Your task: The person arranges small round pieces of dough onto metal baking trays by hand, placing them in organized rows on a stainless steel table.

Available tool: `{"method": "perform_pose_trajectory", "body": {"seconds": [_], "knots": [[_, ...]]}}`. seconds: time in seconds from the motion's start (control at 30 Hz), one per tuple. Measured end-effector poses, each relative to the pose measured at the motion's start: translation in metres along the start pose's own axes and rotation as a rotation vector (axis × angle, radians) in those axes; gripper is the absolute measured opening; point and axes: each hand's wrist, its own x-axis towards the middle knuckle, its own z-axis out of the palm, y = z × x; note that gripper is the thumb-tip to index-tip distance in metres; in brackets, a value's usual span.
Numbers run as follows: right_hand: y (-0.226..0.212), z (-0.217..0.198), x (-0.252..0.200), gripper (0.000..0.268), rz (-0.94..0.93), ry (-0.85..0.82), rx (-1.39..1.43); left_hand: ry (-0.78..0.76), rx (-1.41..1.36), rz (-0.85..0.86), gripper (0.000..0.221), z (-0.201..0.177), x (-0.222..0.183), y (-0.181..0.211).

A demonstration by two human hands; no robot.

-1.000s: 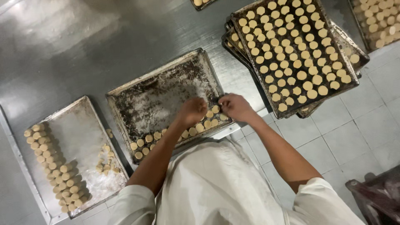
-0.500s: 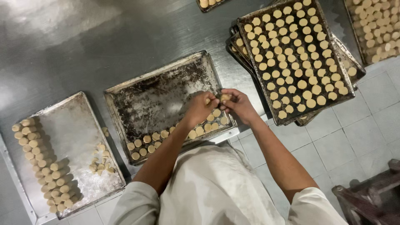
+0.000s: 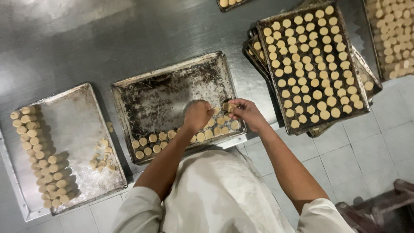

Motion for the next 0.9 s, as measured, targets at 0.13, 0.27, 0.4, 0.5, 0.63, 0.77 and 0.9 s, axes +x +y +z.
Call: {"method": "perform_pose_trajectory", "body": {"seconds": [0.13,0.27,0.4,0.5,0.63,0.77,0.9], "knots": [[0.003,0.013,0.004,0.033,-0.022,-0.066,-0.031,-0.078,-0.366,0.062,0.023,0.010,-0.002,-0.007],[0.008,0.025,0.011,0.028,-0.037,-0.098,-0.071,-0.036,-0.488,0.166,0.020,0.011,-0.001,-0.020],[0.011,0.033,0.015,0.028,-0.004,-0.062,-0.011,0.065,0.031,0.058,0.016,-0.003,-0.010,-0.036],[0.009,0.041,0.014,0.031,-0.019,-0.130,-0.025,-0.064,-0.108,-0.179,0.030,-0.009,-0.018,-0.035],[0.009,0.061,0.013,0.024,-0.024,-0.151,-0.097,-0.026,-0.336,0.129,0.023,-0.017,-0.022,-0.036],[0.012,0.075,0.017,0.022,0.010,-0.093,0.040,-0.073,-0.175,-0.050,0.024,-0.028,-0.025,-0.051],[0.016,0.085,0.024,0.026,0.007,-0.080,-0.019,-0.051,-0.251,-0.073,0.027,-0.036,-0.035,-0.061]]}}
